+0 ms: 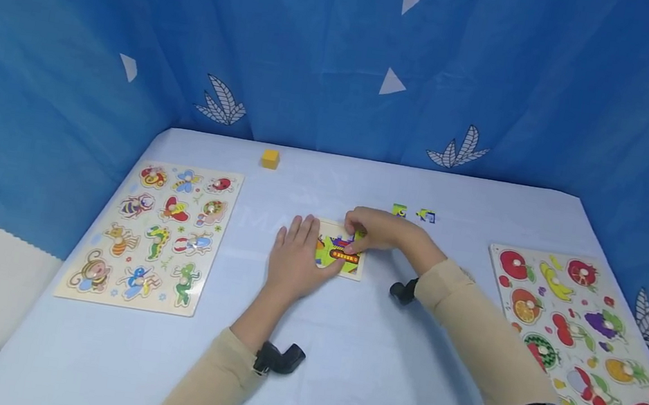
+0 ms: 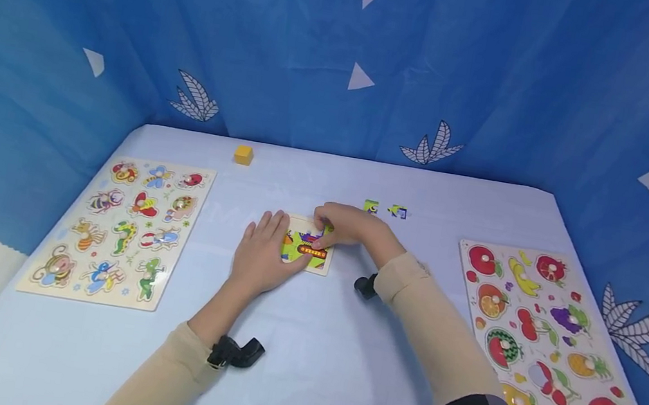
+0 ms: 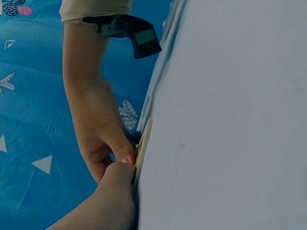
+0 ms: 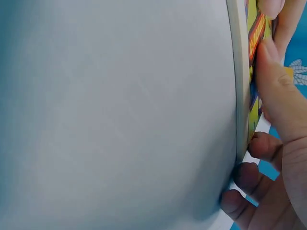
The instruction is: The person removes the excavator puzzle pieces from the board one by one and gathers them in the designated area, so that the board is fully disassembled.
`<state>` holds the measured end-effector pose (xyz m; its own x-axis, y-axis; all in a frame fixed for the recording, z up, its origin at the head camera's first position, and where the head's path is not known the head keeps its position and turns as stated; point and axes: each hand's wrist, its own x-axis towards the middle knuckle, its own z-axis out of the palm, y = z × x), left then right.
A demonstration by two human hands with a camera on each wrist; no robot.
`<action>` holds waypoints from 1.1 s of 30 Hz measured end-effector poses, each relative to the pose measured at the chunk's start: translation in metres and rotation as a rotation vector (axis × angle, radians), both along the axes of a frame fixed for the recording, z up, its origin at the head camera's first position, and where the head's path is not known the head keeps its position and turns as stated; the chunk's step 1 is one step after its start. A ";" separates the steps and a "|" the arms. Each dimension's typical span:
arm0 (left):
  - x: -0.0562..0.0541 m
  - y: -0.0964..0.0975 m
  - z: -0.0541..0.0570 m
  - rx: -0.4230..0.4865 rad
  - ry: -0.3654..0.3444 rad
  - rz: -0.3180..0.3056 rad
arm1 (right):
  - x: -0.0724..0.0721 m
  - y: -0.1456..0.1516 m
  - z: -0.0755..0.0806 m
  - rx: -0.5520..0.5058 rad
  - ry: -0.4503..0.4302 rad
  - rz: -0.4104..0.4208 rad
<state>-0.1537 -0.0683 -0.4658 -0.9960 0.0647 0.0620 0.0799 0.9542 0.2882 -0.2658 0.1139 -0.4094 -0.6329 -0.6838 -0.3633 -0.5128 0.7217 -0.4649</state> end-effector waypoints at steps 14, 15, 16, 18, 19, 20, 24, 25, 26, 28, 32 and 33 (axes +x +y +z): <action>0.000 -0.001 0.000 0.001 -0.027 0.010 | 0.008 0.004 -0.007 -0.063 0.074 -0.042; 0.000 -0.001 0.000 0.000 -0.025 0.012 | 0.009 0.004 -0.007 -0.072 0.077 -0.056; 0.000 -0.001 0.000 0.000 -0.022 0.013 | 0.009 0.004 -0.007 -0.083 0.082 -0.073; -0.001 -0.001 0.001 0.003 -0.010 0.014 | 0.011 0.005 -0.007 -0.115 0.092 -0.115; -0.001 -0.001 0.001 0.004 -0.005 0.012 | 0.013 0.005 -0.006 -0.136 0.095 -0.136; -0.001 -0.002 0.001 0.005 -0.002 0.011 | 0.013 0.005 -0.006 -0.152 0.102 -0.154; -0.001 -0.003 0.001 0.019 -0.013 0.002 | 0.017 0.006 -0.008 -0.208 0.100 -0.215; -0.001 -0.003 0.002 0.028 -0.017 -0.001 | 0.018 0.006 -0.009 -0.217 0.097 -0.229; 0.000 -0.003 0.002 0.035 -0.025 -0.003 | 0.019 0.007 -0.009 -0.225 0.094 -0.243; 0.001 -0.004 0.003 0.047 -0.045 -0.009 | 0.021 0.008 -0.011 -0.247 0.083 -0.266; 0.002 -0.004 0.005 0.053 -0.081 -0.019 | 0.025 0.008 -0.013 -0.287 0.049 -0.266; 0.002 -0.004 0.005 0.050 -0.087 -0.021 | 0.026 0.008 -0.014 -0.297 0.040 -0.263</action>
<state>-0.1519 -0.0721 -0.4608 -0.9962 0.0846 -0.0211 0.0723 0.9368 0.3424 -0.2402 0.1224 -0.4231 -0.8099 -0.5683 -0.1453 -0.3507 0.6678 -0.6566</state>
